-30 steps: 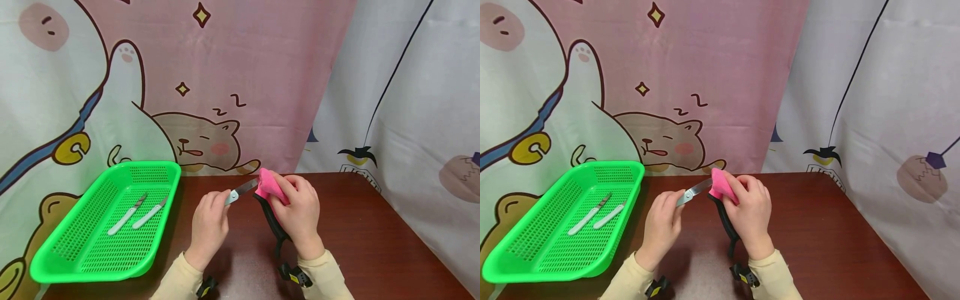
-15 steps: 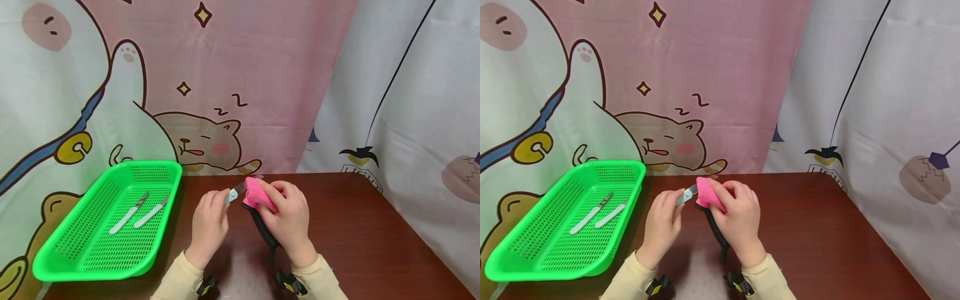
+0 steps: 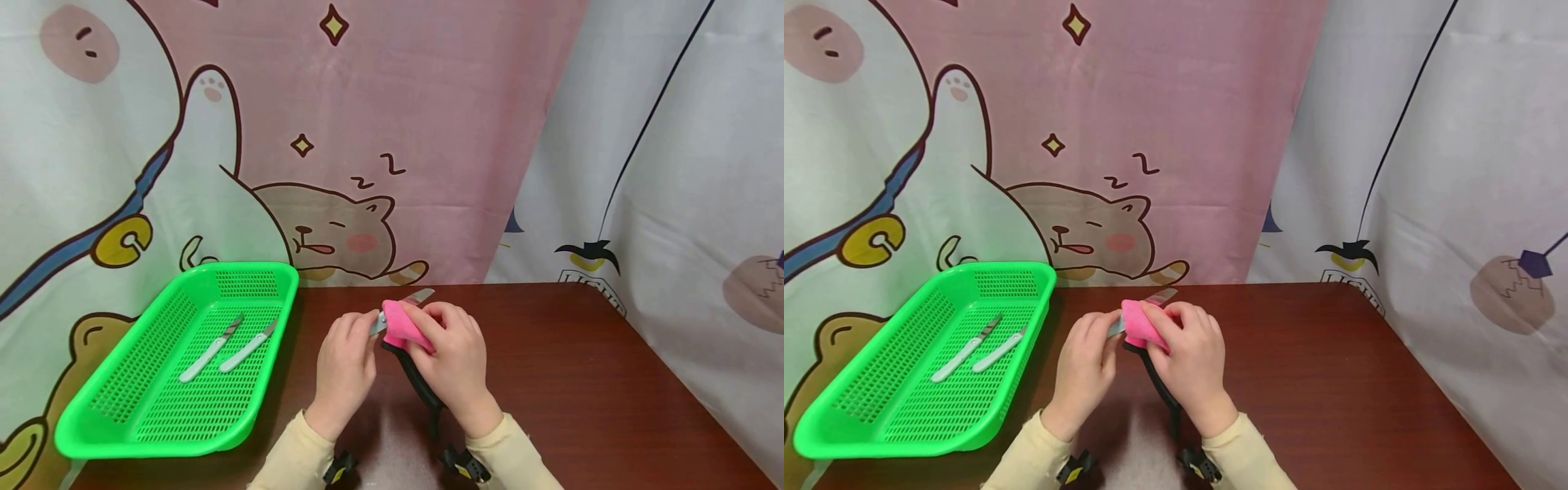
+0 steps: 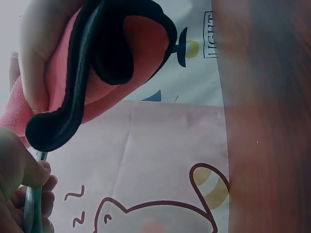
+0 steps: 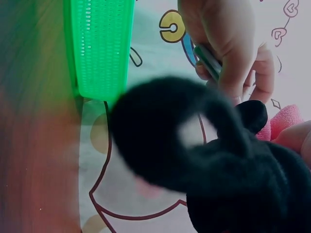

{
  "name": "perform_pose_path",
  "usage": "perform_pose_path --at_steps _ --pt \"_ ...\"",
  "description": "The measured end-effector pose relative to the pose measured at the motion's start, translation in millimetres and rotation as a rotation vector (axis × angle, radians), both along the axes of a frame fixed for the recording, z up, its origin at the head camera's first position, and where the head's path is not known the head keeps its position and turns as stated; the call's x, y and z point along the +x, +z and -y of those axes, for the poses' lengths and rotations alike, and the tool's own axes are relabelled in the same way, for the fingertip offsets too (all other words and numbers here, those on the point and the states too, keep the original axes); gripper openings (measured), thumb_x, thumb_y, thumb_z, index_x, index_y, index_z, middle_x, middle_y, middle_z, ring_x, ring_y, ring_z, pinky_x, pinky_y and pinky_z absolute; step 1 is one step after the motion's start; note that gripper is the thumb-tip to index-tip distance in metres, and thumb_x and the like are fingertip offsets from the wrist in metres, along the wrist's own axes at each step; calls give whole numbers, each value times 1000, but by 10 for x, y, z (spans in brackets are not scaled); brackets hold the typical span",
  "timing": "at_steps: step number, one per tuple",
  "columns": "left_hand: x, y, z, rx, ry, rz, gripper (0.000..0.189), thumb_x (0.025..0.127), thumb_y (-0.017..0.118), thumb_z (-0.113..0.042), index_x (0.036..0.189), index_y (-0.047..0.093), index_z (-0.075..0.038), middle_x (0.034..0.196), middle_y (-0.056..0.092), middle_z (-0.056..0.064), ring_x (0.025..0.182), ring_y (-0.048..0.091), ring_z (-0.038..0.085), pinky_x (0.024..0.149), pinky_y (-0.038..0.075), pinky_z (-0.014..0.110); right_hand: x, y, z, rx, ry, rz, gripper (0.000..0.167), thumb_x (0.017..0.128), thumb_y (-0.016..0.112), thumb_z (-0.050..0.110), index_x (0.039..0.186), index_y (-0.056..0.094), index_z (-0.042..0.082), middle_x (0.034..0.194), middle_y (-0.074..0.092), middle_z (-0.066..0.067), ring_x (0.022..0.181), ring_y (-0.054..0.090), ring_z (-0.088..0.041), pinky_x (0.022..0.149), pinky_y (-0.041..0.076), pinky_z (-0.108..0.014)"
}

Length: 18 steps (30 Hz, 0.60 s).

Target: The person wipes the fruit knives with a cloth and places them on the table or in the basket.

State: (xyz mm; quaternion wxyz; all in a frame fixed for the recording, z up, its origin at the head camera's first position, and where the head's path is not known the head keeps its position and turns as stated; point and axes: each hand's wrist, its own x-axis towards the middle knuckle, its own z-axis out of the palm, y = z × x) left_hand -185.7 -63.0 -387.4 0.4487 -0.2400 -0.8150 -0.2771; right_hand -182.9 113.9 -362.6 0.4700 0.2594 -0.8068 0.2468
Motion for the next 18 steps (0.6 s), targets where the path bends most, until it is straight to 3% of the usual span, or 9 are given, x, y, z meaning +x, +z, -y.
perform_pose_path --at_steps 9,18 --pt "21 15 -6 -1 -27 34 42 77 82 2 114 62 -1 100 62 11 87 59 24 75 56 37 -24 4 -10 10 -7 3 38 78 79 22 116 74 20 93 62 -10 80 60 -28 67 51 -45" --pt "13 20 3 -4 -29 0 42 75 82 6 112 63 1 98 62 12 84 59 25 71 56 36 -45 43 -62 7 -40 25 38 79 79 23 116 74 19 93 63 -11 82 61 -28 68 51 -46"
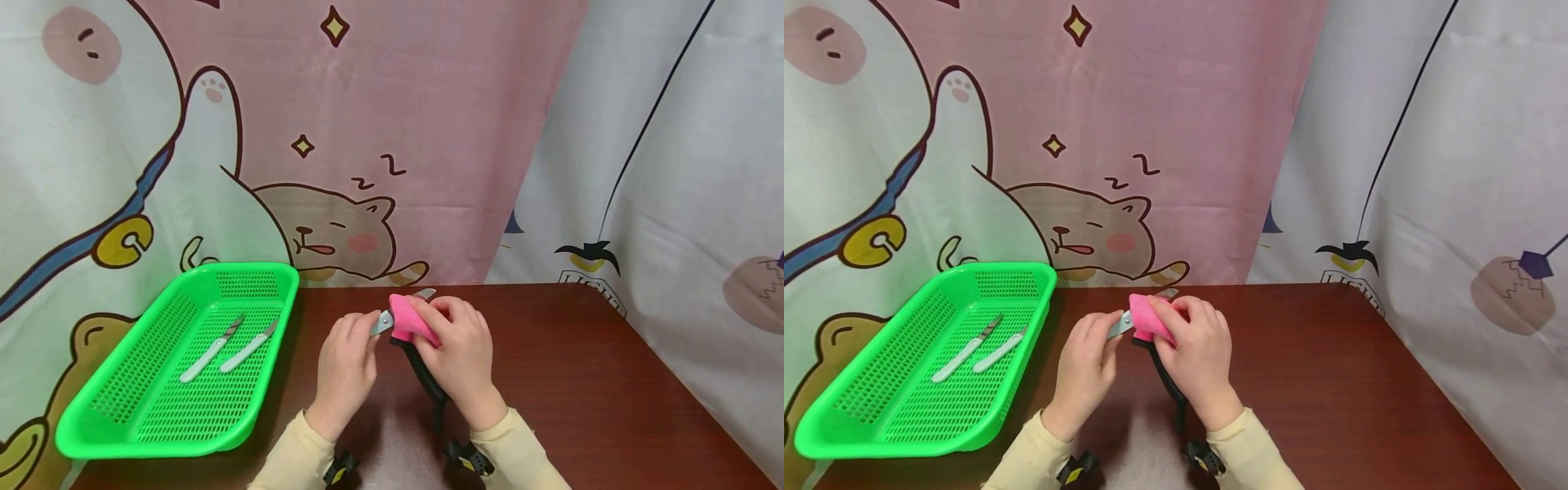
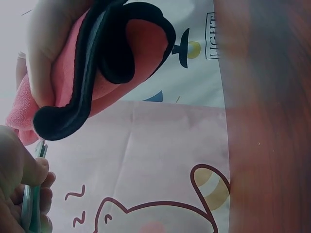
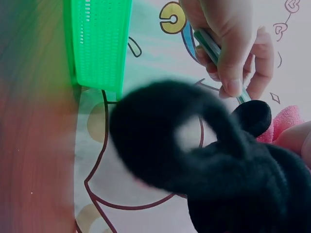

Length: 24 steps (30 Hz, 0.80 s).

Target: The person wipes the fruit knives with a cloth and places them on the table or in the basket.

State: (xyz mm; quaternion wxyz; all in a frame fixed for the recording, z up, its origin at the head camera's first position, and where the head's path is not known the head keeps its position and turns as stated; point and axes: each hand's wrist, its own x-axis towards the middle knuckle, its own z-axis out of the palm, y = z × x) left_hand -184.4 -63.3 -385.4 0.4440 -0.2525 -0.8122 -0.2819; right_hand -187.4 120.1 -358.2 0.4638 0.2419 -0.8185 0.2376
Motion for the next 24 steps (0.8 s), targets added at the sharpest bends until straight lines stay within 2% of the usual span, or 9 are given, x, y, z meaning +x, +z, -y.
perform_pose_path --at_steps 13,24 --pt "10 9 1 -5 5 19 44 74 84 5 112 63 1 97 62 12 84 58 24 70 56 36 -36 55 -128 -44 -56 25 34 80 76 22 114 75 17 95 63 -11 85 60 -30 70 49 -47" --pt "5 -1 -8 -8 -1 5 44 73 83 7 111 63 1 96 62 12 83 58 25 68 55 35 -71 62 -233 -100 -75 15 34 79 75 18 113 74 16 93 63 -12 83 60 -30 69 47 -48"
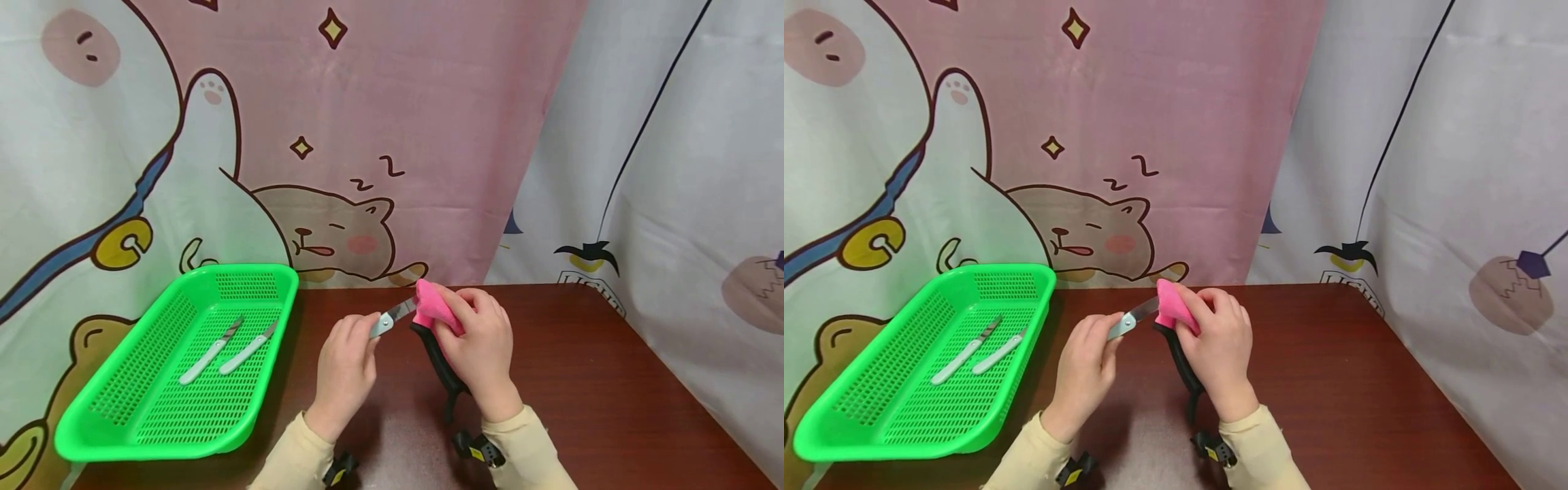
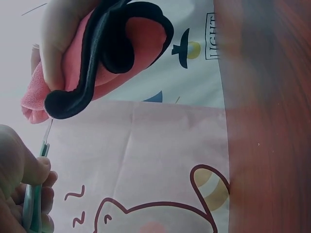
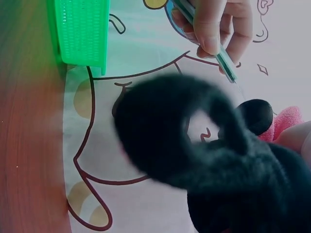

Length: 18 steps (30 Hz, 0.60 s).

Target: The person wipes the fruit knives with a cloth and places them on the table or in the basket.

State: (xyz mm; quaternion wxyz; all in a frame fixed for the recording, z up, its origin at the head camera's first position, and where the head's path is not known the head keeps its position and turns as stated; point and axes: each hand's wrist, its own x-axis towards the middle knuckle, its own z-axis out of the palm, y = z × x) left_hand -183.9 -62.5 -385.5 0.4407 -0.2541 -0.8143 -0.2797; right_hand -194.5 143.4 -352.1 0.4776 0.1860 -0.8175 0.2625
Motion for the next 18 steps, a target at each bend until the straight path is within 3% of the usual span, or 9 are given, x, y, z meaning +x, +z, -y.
perform_pose_path --at_steps 18 --pt "-25 5 55 18 -20 -27 41 74 79 11 111 64 1 95 62 12 84 59 27 72 55 38 -11 -9 -171 -57 -10 -11 37 76 74 9 113 74 13 92 64 -12 84 60 -30 73 46 -48"
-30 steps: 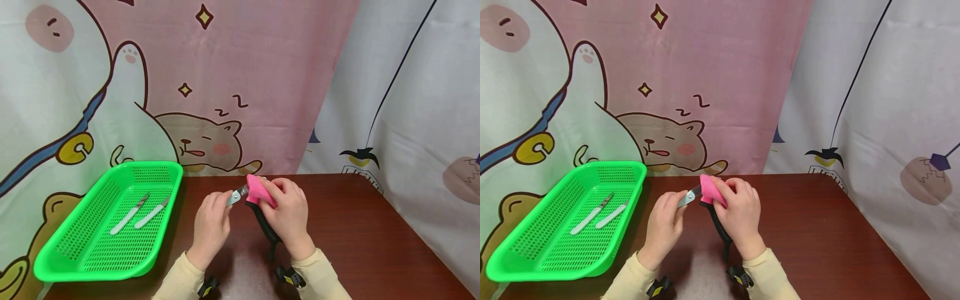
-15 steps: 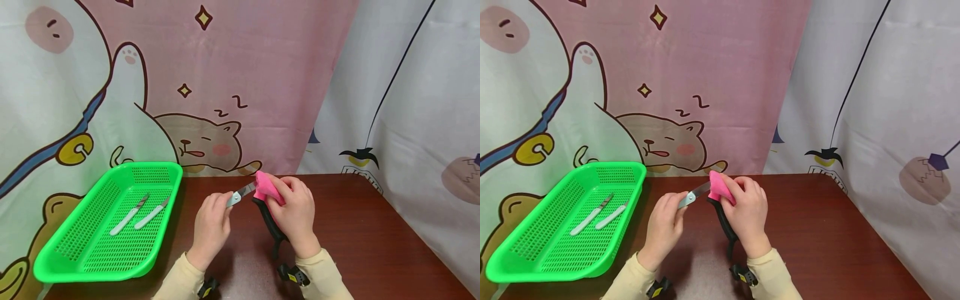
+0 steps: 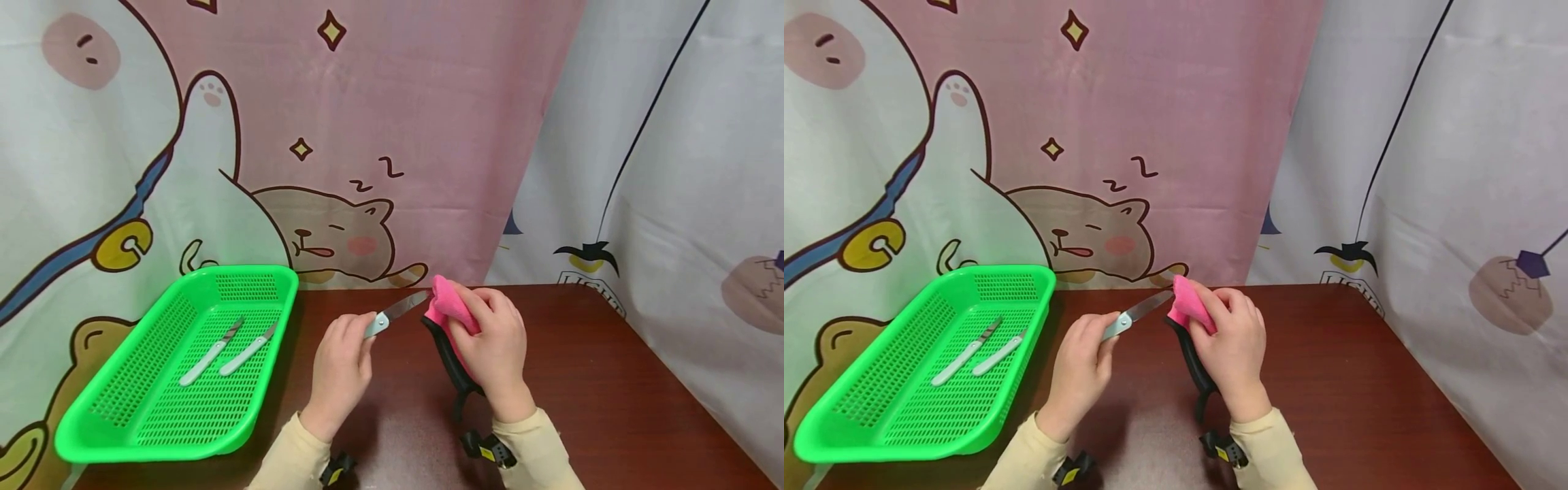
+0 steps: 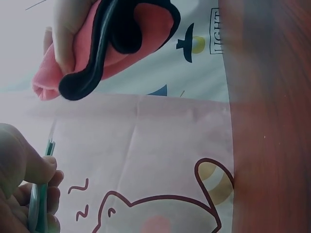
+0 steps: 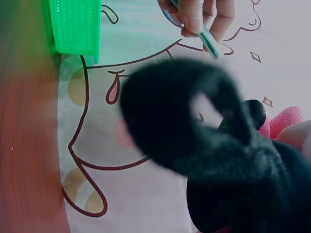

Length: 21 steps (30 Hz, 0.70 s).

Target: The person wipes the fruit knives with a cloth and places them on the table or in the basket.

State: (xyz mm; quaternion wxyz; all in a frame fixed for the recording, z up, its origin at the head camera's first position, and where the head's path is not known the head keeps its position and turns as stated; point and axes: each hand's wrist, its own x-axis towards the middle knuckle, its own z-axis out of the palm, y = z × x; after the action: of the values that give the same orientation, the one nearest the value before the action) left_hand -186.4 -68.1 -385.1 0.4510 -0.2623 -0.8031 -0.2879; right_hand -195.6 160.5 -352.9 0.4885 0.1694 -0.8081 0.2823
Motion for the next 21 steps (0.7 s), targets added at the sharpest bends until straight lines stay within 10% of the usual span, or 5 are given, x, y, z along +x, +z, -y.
perform_pose_path --at_steps 21 --pt "73 5 113 -6 14 36 43 73 78 13 111 64 1 96 62 12 85 59 28 72 54 39 87 -162 -369 115 -42 90 43 73 79 9 116 73 14 93 63 -12 83 59 -30 72 47 -48"
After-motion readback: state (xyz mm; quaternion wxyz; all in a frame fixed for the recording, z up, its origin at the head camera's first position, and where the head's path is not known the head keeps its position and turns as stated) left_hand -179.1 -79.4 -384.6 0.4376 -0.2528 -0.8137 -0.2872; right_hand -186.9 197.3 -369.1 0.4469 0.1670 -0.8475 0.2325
